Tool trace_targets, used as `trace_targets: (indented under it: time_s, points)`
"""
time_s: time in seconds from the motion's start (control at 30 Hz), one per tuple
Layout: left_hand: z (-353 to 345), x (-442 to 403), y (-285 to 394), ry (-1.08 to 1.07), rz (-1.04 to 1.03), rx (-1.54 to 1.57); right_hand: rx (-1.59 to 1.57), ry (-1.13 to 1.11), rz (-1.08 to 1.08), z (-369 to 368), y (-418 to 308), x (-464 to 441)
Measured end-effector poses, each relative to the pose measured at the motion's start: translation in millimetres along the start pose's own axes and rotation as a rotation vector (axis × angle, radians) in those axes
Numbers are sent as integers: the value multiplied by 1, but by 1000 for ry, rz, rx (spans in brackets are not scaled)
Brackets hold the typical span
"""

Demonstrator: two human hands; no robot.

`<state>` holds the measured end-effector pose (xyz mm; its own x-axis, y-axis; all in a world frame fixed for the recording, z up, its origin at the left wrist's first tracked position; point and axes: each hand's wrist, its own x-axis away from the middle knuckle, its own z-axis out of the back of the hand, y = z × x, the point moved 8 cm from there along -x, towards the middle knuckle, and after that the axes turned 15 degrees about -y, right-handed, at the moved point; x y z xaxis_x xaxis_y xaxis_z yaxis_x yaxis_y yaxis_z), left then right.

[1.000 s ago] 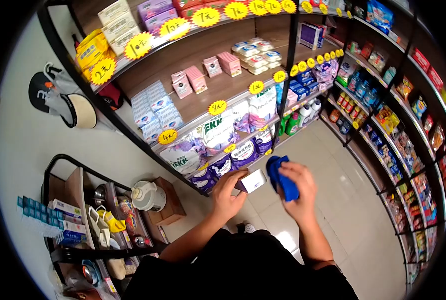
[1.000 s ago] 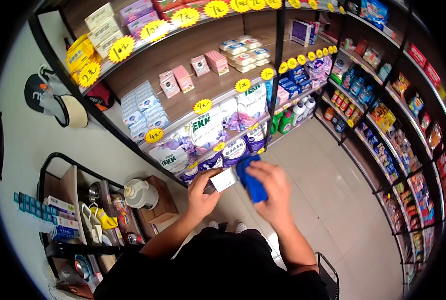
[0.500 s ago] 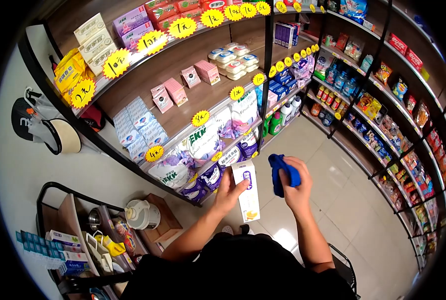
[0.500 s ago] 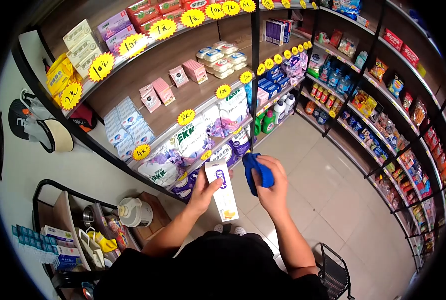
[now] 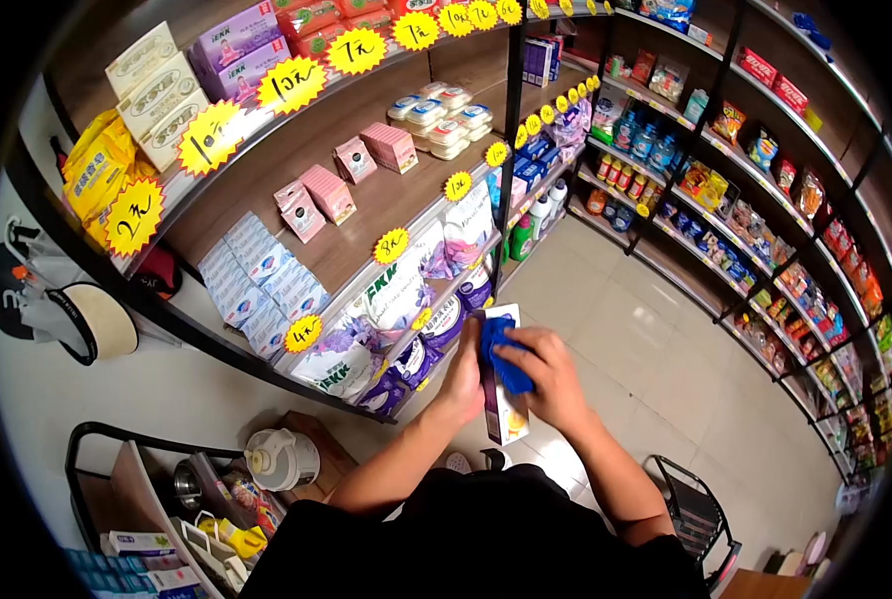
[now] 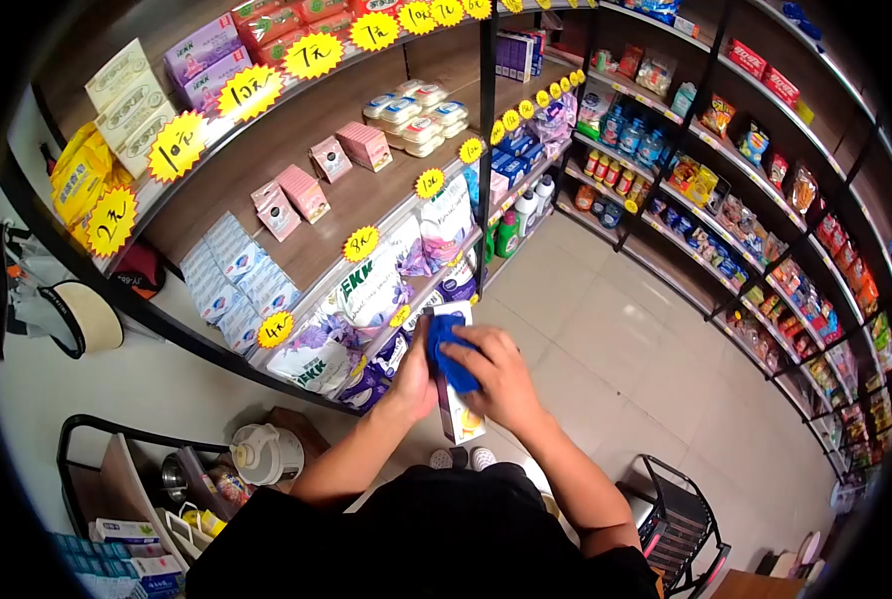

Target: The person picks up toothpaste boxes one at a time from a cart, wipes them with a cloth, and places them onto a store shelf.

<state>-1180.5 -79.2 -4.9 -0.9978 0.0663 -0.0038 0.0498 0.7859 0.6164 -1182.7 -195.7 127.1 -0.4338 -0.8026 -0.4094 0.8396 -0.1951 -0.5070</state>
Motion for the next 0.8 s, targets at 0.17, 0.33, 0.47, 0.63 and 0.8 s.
trace_targets:
  time_s: [0.17, 0.33, 0.47, 0.63, 0.8]
  points:
    - [-2, -10, 15, -16, 50, -12, 153, -154, 101, -41, -23, 50]
    - [-12, -22, 3, -101, 102, -28, 332, -17, 153, -33, -25, 61]
    - [-25, -34, -12, -93, 68, -88, 257, 163, -27, 9, 21, 24]
    - [-51, -68, -18, -59, 25, -86, 213, 268, -74, 60, 60, -3]
    - [-47, -126, -38, 4, 46, -95, 223, 80, 4, 48, 84, 60]
